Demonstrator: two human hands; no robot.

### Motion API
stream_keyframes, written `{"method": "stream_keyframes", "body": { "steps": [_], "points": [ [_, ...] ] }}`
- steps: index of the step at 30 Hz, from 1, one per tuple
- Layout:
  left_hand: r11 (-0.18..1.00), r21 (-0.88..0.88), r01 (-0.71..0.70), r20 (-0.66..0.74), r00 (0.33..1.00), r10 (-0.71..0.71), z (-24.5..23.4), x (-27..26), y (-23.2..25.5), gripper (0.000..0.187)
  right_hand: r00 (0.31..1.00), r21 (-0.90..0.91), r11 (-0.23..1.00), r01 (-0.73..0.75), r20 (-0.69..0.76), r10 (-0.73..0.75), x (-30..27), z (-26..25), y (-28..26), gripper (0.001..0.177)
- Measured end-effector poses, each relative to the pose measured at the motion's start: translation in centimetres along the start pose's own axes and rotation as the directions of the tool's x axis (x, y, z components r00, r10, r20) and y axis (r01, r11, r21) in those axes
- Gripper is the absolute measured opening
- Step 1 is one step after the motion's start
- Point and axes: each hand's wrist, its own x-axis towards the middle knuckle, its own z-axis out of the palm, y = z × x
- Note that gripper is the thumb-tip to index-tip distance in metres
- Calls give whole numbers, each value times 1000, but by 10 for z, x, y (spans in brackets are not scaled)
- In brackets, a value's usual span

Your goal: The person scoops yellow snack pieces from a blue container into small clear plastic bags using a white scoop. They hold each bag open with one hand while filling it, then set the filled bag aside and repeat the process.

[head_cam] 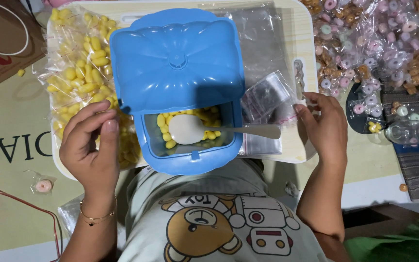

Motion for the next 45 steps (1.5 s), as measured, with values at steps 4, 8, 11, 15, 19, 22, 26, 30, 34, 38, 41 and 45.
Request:
{"method": "stream_keyframes", "body": {
  "steps": [4, 8, 11, 15, 19, 22, 26, 30, 34, 38, 41, 45],
  "points": [
    [1000, -1, -9, -12, 1000, 9, 1, -2, -5, 11, 997, 25, 998, -53, 53, 52, -2, 7, 0, 41],
    [1000, 3, -28, 0, 1000, 28, 1, 0, -3, 10, 990, 4, 990, 143, -10, -143, 9, 15, -9, 37],
    [1000, 4, -14, -15, 1000, 14, 0, -1, -2, 10, 965, -42, 996, -75, 248, 83, 21, 0, -28, 65],
    [1000, 6, -21, -20, 1000, 21, -4, -3, -8, 12, 929, -6, 987, -161, 338, 154, 24, -2, -10, 76],
    [1000, 1, -12, -19, 1000, 12, -4, -4, -11, 10, 924, 257, 907, -332, 281, 258, 19, 6, 9, 51],
    [1000, 7, -12, -23, 1000, 12, -3, -3, -10, 11, 919, 374, 843, -386, 237, 315, 19, 10, 12, 34],
    [1000, 10, -13, -18, 1000, 13, -3, -3, -11, 11, 955, 281, 913, -295, 106, 276, 15, 13, 21, 10],
    [1000, 9, -8, -18, 1000, 8, -4, -3, -11, 9, 991, 233, 964, -130, 42, 123, 12, 18, 27, 8],
    [1000, 8, 2, -15, 1000, -2, -5, -3, -11, 10, 948, 320, 893, -317, 75, 310, 6, 13, 10, 17],
    [1000, 13, -13, -16, 1000, 13, -5, -2, -11, 11, 941, 252, 907, -337, 80, 327, 0, 12, 14, 9],
    [1000, 18, -21, -14, 1000, 21, -6, -2, -11, 12, 987, 152, 975, -162, 10, 163, -1, 16, 24, 12],
    [1000, 6, 14, -15, 1000, -14, -7, -4, -15, 11, 960, 327, 906, -270, 23, 277, -1, 17, 26, 10]
  ]
}}
